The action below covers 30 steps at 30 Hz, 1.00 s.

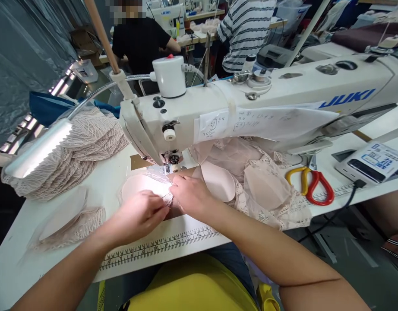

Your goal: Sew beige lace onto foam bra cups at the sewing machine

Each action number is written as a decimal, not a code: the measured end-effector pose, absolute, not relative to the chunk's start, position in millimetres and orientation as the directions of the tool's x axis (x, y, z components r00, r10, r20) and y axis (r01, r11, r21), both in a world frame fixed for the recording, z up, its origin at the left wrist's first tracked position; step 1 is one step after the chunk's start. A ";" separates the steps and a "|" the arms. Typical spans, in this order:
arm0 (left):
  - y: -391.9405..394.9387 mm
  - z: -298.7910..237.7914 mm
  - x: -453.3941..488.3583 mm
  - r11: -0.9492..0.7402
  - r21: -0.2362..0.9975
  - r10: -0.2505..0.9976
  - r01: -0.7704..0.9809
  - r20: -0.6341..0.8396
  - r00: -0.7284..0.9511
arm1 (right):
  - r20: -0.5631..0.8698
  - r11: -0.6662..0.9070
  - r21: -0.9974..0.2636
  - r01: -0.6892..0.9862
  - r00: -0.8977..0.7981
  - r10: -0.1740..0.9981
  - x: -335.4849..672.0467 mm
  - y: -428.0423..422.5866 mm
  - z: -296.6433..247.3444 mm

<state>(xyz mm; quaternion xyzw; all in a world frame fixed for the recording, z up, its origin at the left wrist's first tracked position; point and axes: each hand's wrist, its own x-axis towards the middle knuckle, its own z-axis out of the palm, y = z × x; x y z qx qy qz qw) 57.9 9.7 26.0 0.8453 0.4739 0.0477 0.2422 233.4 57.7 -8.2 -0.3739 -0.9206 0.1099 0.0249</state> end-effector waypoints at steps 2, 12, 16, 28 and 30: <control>14.3 35.6 45.0 -0.331 0.670 0.759 0.664 -0.229 0.609 | -0.032 0.697 -0.189 0.692 -0.713 0.700 233.4 57.1 -7.9; 44.7 -23.3 35.5 -0.583 0.403 0.812 0.705 0.283 0.510 | -0.030 0.622 -0.141 0.770 -0.631 0.775 225.9 61.2 -5.7; 51.8 -31.3 32.6 -0.598 0.306 0.799 0.741 0.306 0.519 | -0.041 0.597 -0.163 0.786 -0.610 0.792 221.9 65.6 -5.2; 72.2 -31.9 23.7 -0.645 0.315 0.763 0.697 0.320 0.562 | 0.001 0.597 -0.141 0.790 -0.603 0.798 219.0 69.2 -10.7; 72.6 -33.3 22.7 -0.648 0.318 0.760 0.692 0.333 0.559 | 0.015 0.604 -0.148 0.783 -0.609 0.793 219.5 69.0 -12.2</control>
